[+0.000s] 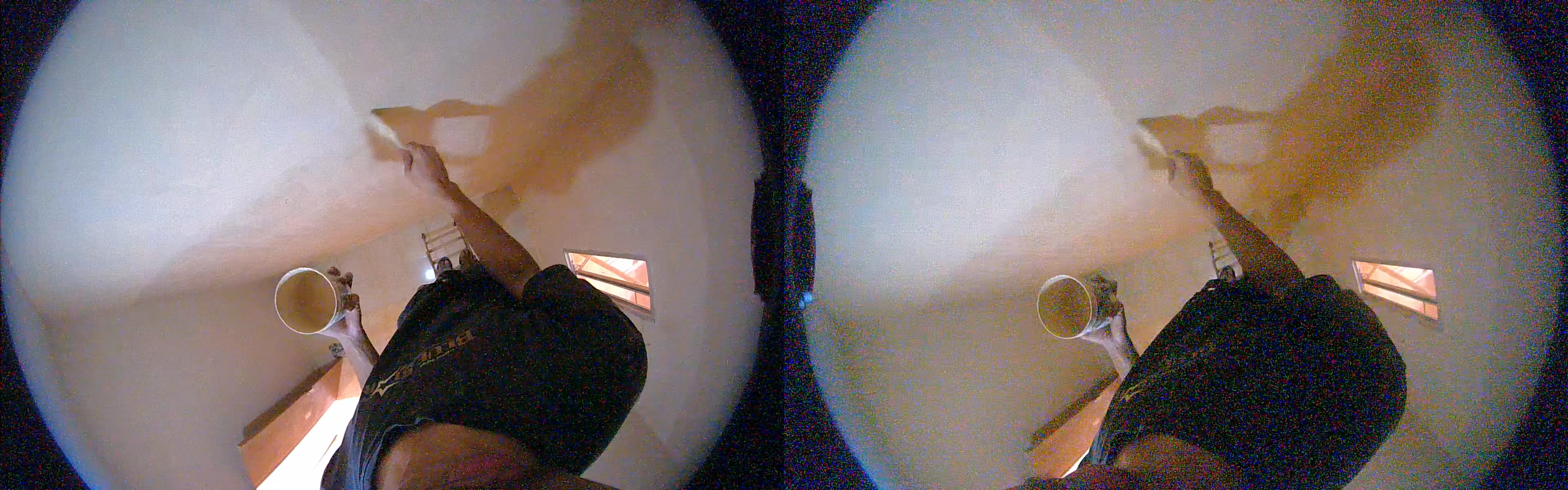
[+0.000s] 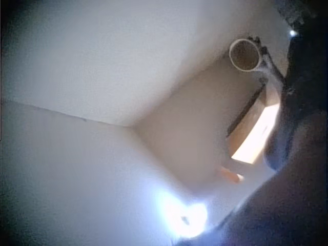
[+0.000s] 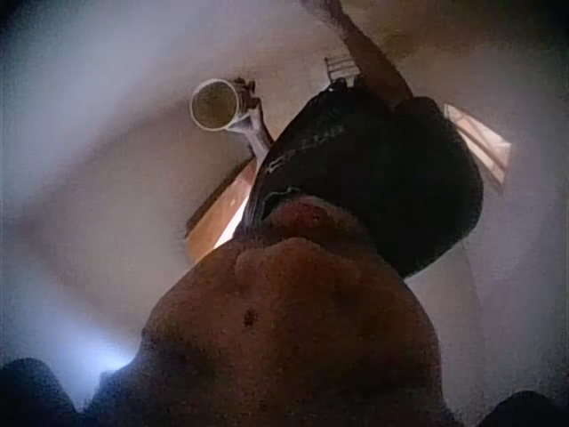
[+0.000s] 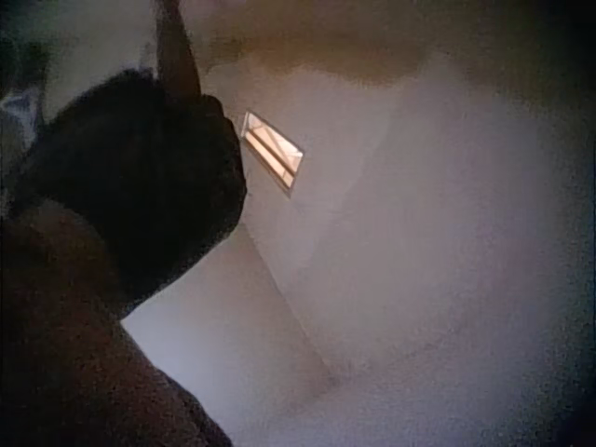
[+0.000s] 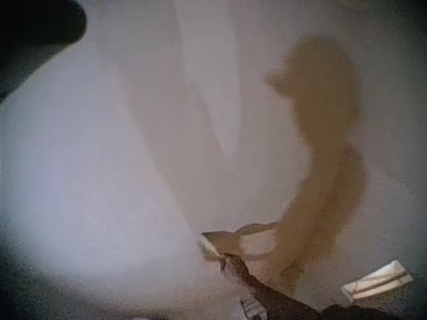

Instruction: The person stands on a ladder and paints the ceiling with a brush, repeatedly dipping the brush into a paint can held in the other hand. The person applies paint in broad strokes across the ceiling surface.

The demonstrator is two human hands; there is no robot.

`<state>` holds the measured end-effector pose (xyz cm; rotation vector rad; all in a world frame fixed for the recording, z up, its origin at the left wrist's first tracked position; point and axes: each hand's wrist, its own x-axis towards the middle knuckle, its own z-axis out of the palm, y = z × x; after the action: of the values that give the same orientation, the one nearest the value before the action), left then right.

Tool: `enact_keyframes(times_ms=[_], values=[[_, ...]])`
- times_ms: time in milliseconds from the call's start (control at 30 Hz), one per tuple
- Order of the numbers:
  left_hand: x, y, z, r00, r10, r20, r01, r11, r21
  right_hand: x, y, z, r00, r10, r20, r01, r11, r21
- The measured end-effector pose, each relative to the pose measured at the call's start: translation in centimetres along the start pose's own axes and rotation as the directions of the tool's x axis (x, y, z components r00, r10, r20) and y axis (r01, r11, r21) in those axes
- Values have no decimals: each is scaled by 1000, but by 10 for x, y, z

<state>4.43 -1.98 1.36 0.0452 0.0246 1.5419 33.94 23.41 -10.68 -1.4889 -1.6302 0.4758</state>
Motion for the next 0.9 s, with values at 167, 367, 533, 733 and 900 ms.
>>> enact_keyframes(times_ms=[167, 367, 533, 733, 900], values=[[-2, -5, -13, 998, -19, 68, 20, 1000, -13, 8, 14, -105, 980, 145, -135, -176, 951, -255], [-12, -3, -27, 1000, 10, 7, -10, 998, 58, 5, -48, -207, 855, 148, -498, -212, 974, -75], [-22, 7, -34, 1000, -17, 13, 17, 999, -38, 37, -134, -248, 906, 29, -423, 139, 922, 361], [-36, 15, -27, 996, -48, 71, 52, 998, -46, 92, -201, -230, 959, 244, -141, -63, 674, 736], [-40, 21, -13, 988, -67, 136, 76, 995, -58, 35, -202, -216, 883, 428, 190, -415, 527, 742]])
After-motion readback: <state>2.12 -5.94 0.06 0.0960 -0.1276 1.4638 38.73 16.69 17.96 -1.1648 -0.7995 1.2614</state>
